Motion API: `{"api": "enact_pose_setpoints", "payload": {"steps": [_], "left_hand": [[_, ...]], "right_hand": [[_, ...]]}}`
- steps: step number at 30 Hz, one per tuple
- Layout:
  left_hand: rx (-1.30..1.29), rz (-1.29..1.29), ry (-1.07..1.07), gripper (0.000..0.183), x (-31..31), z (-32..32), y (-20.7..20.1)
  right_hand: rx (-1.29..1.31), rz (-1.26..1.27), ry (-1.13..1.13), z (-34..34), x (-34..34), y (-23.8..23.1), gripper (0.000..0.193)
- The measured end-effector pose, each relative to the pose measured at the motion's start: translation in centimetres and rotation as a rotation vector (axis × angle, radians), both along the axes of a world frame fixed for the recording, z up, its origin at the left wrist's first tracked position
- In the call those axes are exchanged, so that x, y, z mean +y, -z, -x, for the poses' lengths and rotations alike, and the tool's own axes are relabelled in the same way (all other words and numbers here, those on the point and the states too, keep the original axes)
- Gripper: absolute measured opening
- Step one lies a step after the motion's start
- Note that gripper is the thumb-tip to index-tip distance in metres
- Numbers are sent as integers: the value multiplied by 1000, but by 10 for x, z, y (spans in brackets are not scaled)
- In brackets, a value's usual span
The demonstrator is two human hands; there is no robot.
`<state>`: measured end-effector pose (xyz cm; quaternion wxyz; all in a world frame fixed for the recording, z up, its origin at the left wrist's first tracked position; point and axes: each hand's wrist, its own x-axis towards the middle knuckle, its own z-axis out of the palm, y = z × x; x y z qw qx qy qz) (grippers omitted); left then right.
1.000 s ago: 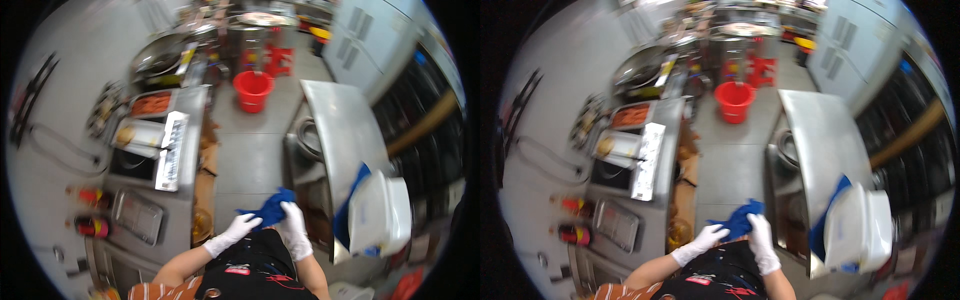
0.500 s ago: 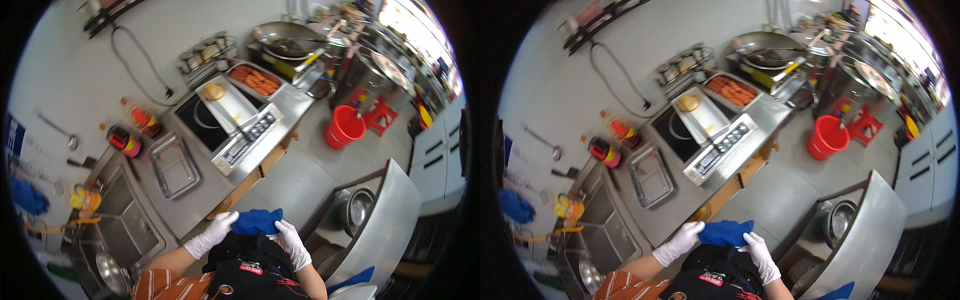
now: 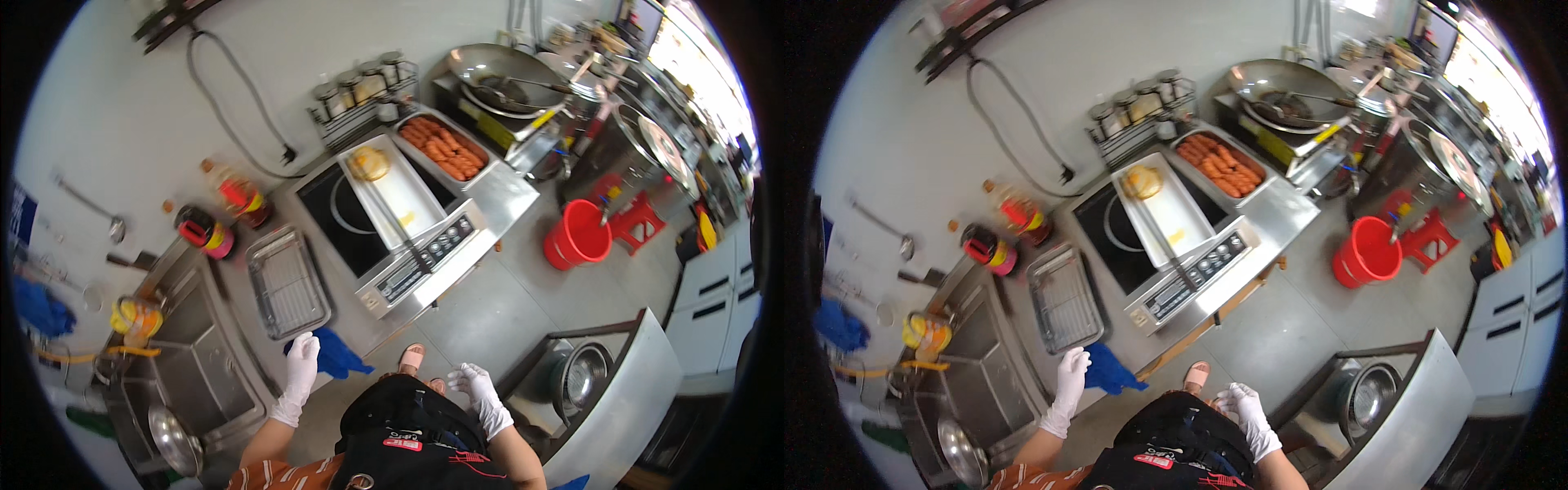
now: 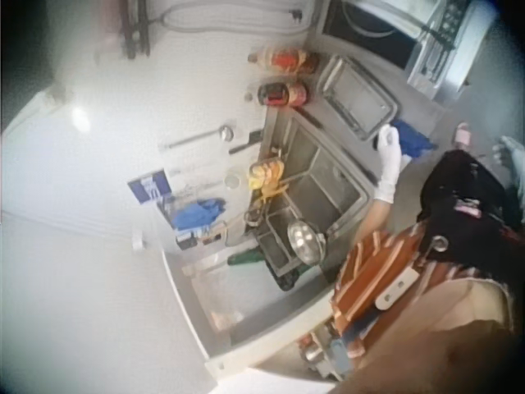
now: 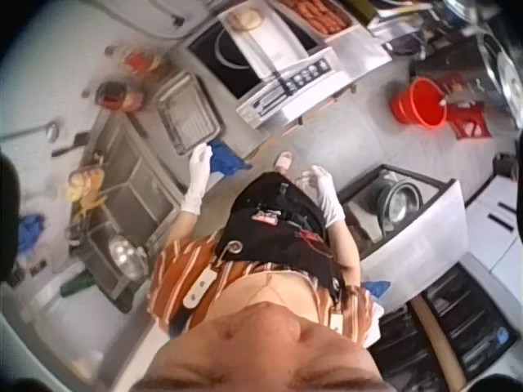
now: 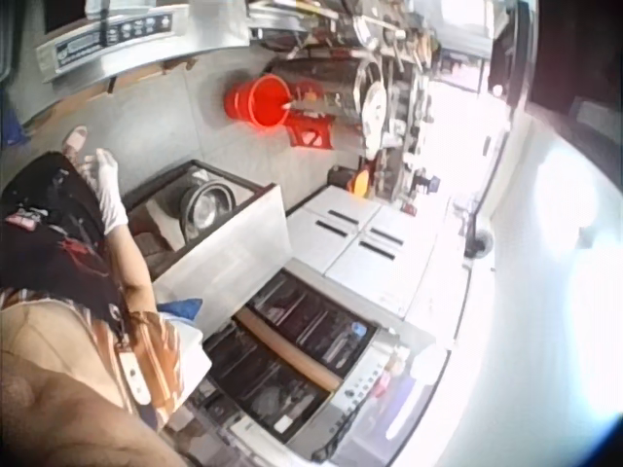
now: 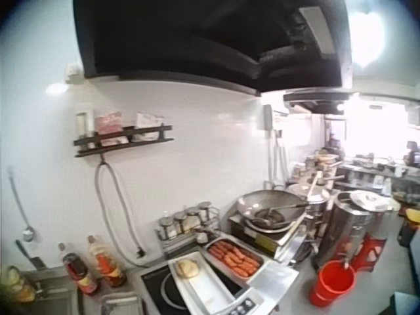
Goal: The person places plastic containers into a bowl, wipes the sink with a blue cloth, then retrieves a tray of eggs from a cardboard box and transfers the eggs one by one into a metal pot. The person continues moving eggs from the carton into the pot.
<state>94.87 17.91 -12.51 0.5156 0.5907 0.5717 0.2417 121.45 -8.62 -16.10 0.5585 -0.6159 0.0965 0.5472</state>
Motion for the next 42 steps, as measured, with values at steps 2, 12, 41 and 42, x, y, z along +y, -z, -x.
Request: {"api": "enact_pose_setpoints", "payload": {"steps": [2, 12, 41, 42], "left_hand": [[-165, -42, 169, 24, 8, -33, -16], [-89, 98, 916, 21, -10, -191, -59], [-164, 170, 771, 24, -72, -518, -22], [-158, 212, 804, 24, -71, -535, -17]], "right_hand": [[-15, 8, 102, -19, -1, -5, 26], [-125, 133, 555, -59, -80, -18, 20], [-55, 156, 526, -361, -173, 28, 25], [-46, 156, 545, -361, -173, 29, 25]]}}
